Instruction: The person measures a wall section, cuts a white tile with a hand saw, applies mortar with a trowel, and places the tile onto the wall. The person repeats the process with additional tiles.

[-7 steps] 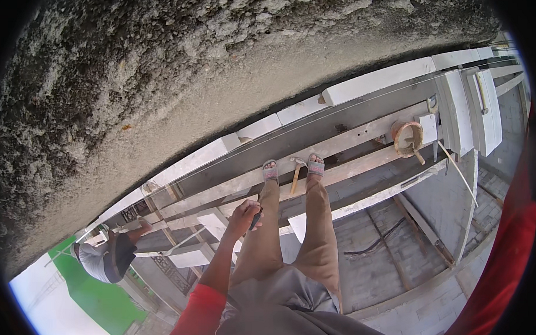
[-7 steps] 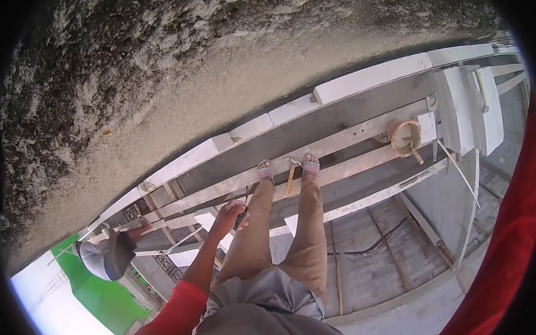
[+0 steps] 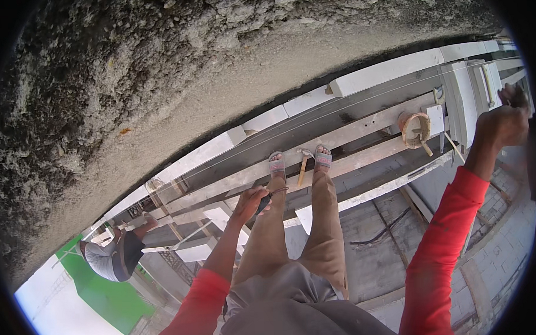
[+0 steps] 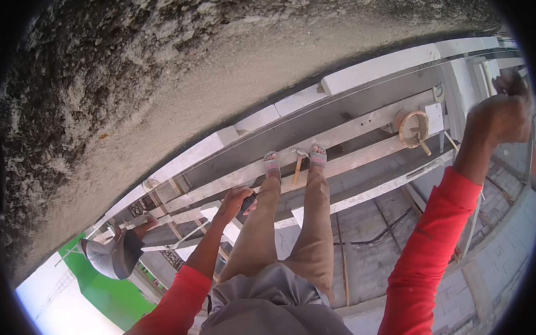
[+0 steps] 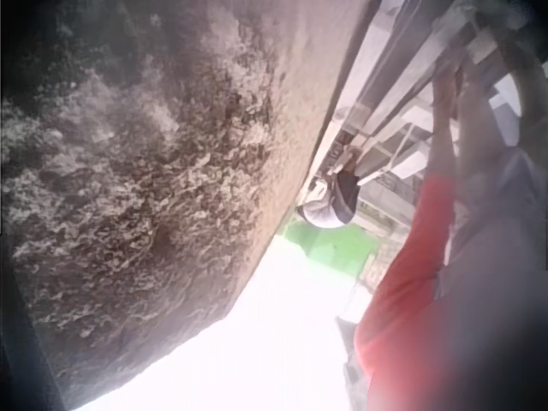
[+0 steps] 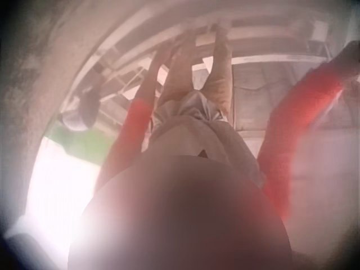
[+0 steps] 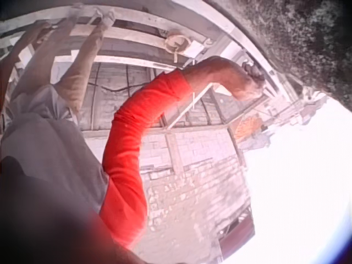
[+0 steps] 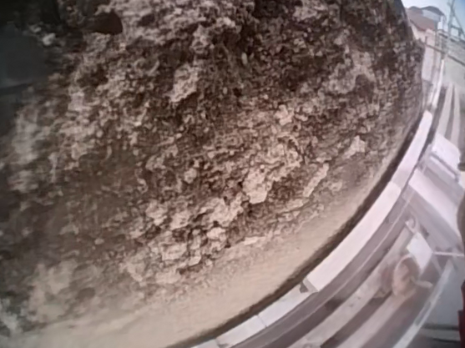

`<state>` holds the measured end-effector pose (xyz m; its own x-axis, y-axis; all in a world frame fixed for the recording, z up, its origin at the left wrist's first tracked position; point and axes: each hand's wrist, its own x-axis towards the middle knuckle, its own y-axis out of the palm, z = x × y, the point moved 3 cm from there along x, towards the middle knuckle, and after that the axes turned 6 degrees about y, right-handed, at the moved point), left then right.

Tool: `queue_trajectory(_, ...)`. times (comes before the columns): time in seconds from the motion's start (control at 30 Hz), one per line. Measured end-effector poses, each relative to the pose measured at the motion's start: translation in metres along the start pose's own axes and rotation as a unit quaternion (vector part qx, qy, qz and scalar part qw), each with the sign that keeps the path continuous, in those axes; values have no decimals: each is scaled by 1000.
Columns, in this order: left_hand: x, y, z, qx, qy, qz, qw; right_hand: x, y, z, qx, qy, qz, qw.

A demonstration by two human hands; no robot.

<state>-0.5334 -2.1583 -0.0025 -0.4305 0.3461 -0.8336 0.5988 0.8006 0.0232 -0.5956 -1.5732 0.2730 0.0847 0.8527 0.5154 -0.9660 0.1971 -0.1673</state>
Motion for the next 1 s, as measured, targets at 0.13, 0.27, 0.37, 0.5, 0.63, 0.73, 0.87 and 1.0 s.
queue_trajectory(0.13, 29, -14, -23, 168, 46, -10, 985, -274, -91, -135, -93, 516, 432, 734)
queue_trajectory(0.27, 55, -18, -39, 228, 46, -23, 972, -471, -129, -146, -114, 566, 630, 519)
queue_trajectory(0.37, 68, -27, -48, 222, 67, -27, 972, -522, -112, -126, -25, 658, 625, 419)
queue_trajectory(0.5, 83, -55, -40, 238, 49, -40, 969, -535, -74, -125, 11, 688, 627, 365)
queue_trajectory(0.63, 103, -97, -13, 271, 49, -50, 960, -537, -43, -153, 54, 693, 624, 357)
queue_trajectory(0.73, 115, -153, 6, 371, 13, -95, 924, -513, -13, -192, 61, 688, 561, 457)
queue_trajectory(0.87, 120, -221, 17, 387, 60, -133, 911, -470, 30, -243, 84, 638, 561, 521)
queue_trajectory(1.0, 117, -230, 34, 347, 88, -145, 923, -454, 56, -275, 144, 639, 515, 554)
